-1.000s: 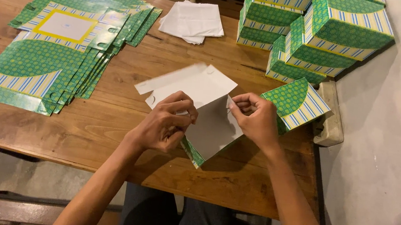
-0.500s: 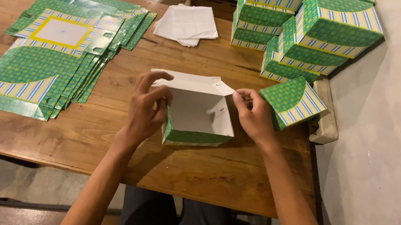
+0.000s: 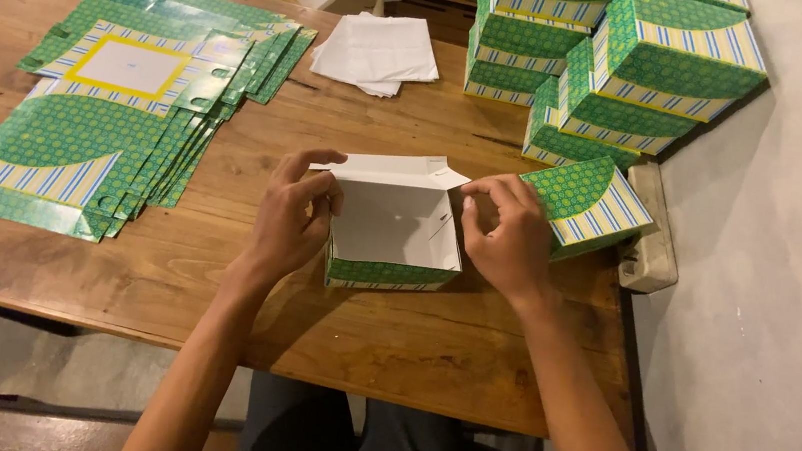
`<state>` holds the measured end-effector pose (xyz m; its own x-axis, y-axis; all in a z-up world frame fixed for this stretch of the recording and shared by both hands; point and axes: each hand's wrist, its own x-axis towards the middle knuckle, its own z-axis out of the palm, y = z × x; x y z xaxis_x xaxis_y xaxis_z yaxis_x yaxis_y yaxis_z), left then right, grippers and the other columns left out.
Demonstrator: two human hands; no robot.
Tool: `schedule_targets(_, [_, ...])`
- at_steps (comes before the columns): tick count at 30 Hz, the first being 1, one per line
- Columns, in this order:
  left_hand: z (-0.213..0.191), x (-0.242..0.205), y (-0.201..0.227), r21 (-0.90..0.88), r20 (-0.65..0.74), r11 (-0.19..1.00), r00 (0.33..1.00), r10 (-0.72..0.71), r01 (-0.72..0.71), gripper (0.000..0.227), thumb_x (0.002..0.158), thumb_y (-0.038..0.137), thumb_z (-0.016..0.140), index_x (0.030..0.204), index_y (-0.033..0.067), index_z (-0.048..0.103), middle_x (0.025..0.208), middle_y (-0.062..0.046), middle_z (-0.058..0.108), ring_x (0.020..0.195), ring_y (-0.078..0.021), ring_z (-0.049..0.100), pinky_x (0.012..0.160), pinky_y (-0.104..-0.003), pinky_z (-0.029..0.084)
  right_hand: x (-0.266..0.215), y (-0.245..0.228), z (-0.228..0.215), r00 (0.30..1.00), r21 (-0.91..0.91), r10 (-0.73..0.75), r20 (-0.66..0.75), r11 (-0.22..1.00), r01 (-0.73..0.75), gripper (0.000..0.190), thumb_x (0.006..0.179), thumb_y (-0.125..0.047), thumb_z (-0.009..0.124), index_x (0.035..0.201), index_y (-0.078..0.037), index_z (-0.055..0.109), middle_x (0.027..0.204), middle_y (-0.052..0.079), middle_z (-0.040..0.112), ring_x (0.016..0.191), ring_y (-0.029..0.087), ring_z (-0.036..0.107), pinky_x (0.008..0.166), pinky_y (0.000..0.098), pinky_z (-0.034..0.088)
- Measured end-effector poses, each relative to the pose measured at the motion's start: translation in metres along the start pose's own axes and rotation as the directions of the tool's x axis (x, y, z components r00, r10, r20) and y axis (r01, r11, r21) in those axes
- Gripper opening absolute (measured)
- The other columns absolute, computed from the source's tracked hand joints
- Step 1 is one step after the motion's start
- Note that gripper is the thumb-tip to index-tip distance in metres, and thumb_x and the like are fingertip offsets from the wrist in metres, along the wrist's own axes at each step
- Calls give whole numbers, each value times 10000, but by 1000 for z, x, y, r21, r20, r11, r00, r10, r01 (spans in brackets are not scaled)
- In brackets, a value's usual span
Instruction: Assembling a cardboard box by folding flaps and tucking them in, then placing a paper liner inside.
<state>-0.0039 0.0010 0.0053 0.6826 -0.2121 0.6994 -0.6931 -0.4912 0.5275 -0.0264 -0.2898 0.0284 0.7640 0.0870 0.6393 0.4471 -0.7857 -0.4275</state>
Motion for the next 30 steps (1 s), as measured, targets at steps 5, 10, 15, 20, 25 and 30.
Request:
schedule_targets(5, [0,2,3,19,7,1000,1000,-5,5,292,844,-80,563,684,164,572,1194,-60,663,1097,-377,645,898,-472,493,0,14,-6,994,-190,-47,-98,981,28,137,857,-139,726,965,-223,741,998,-45,616,1035,231,650,910,391,494])
schedule_targets(10, [0,0,3,36,6,999,1000,-27,27,298,838,-80,566,678,171,575,1197,-48,658,1110,-363,636,897,-457,483,6,4,-39,967,-95,249,-46,963,-252,79,930,-207,693,994,-224,735,678,28,661,739,292,714,701,403,538])
schedule_targets(15, [0,3,8,38,18,999,999,-29,28,315,831,-106,571,668,162,591,1204,-70,657,1126,-377,637,912,-474,482,7,11,-41,889,-274,441,118,875,-398,204,905,-431,690,876,-236,744,608,-13,654,691,321,714,667,461,554])
schedule_targets(20, [1,1,6,48,28,999,999,-16,15,302,835,-85,572,678,172,586,1211,-49,650,1129,-371,628,912,-467,472,9,5,-39,888,-251,428,168,890,-381,183,903,-401,674,880,-238,754,654,-34,706,703,304,730,672,458,562])
schedule_targets(25, [2,2,5,66,18,998,1000,6,-8,306,818,-80,580,669,187,589,1211,-37,655,1103,-355,641,916,-457,480,9,5,-42,902,-151,403,152,912,-382,120,920,-347,673,891,-247,735,649,-51,693,642,217,709,652,375,560])
schedule_targets(30, [2,1,4,44,29,999,1000,-4,3,306,822,-86,559,676,180,597,1213,-48,658,1098,-372,650,910,-474,486,20,-40,-68,595,-135,367,715,907,-398,339,1002,-210,561,1127,50,740,807,258,758,663,343,687,686,436,559])
